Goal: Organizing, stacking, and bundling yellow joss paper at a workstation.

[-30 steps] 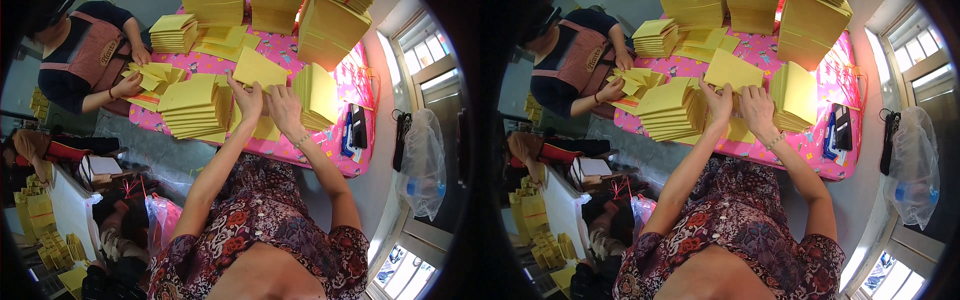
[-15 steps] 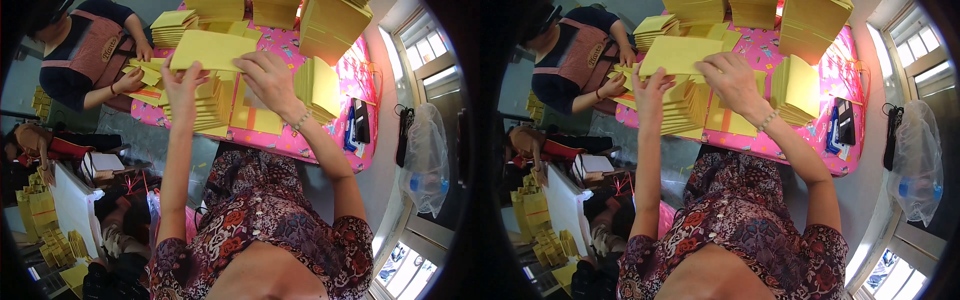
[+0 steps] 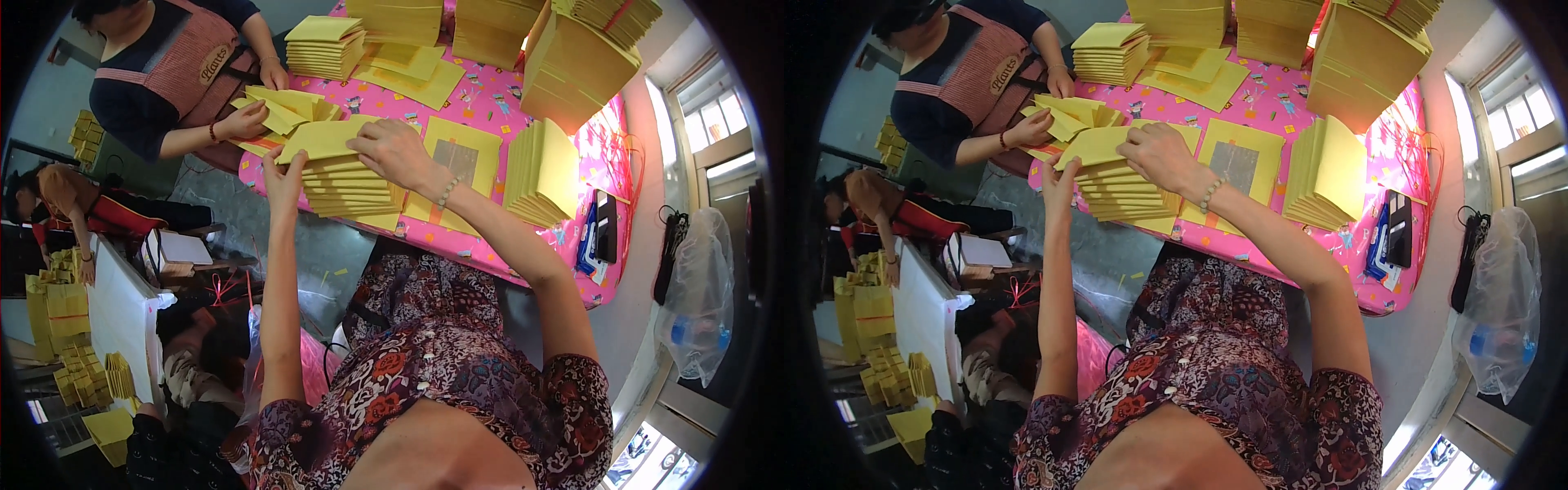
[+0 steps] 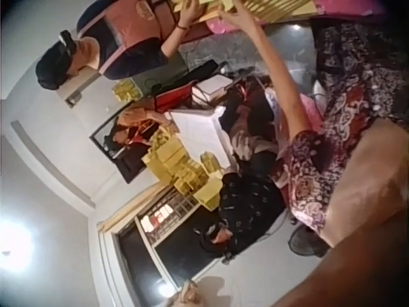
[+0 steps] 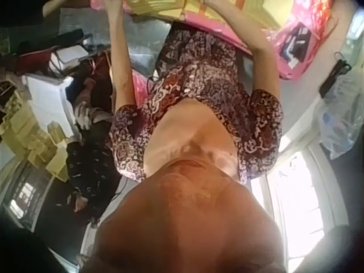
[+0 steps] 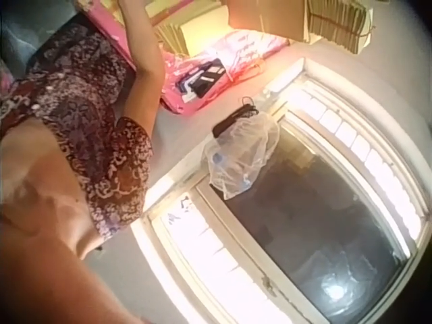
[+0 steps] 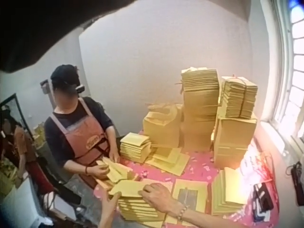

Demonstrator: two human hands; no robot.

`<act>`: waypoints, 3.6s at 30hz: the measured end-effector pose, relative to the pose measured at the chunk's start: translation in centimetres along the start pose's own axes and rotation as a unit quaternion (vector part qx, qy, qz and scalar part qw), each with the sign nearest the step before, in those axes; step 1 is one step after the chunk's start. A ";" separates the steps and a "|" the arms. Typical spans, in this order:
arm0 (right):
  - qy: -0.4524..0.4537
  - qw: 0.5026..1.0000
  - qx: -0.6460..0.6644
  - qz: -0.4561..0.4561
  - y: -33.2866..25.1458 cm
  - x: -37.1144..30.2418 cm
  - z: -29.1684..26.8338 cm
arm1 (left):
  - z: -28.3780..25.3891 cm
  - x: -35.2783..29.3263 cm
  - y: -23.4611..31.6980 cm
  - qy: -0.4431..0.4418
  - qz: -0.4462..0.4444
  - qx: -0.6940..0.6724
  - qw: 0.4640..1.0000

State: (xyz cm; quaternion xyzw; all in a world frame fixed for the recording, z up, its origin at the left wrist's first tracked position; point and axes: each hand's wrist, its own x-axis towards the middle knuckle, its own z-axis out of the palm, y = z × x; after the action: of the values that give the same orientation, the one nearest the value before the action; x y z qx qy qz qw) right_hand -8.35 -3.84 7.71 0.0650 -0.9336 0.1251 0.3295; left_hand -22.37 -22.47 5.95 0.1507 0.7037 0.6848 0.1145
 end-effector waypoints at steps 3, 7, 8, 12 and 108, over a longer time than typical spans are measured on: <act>-0.015 1.000 0.020 0.008 -0.3 -0.8 0.3 | 0.0 -1.0 -0.4 0.005 0.012 0.023 1.000; 0.015 0.999 0.033 -0.007 -0.5 -1.6 0.9 | -0.3 -1.7 -1.1 0.004 0.006 0.047 0.999; 0.013 0.999 0.036 -0.011 -0.4 -1.9 1.0 | -0.4 -1.7 -1.5 0.004 0.016 0.041 0.999; -0.026 0.997 0.069 0.003 -0.3 -2.9 1.3 | -1.0 -1.8 -3.9 0.004 0.032 0.116 0.993; 0.124 0.976 -0.034 0.176 -4.5 -18.9 -10.6 | -1.4 -1.1 -3.5 -0.144 -0.337 -0.208 0.907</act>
State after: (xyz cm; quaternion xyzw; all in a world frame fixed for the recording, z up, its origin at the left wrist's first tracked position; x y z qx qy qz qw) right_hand 13.57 -4.54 4.57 -0.1277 -0.8858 0.1561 0.4179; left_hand -22.10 -24.25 2.47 -0.0259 0.5299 0.7072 0.4673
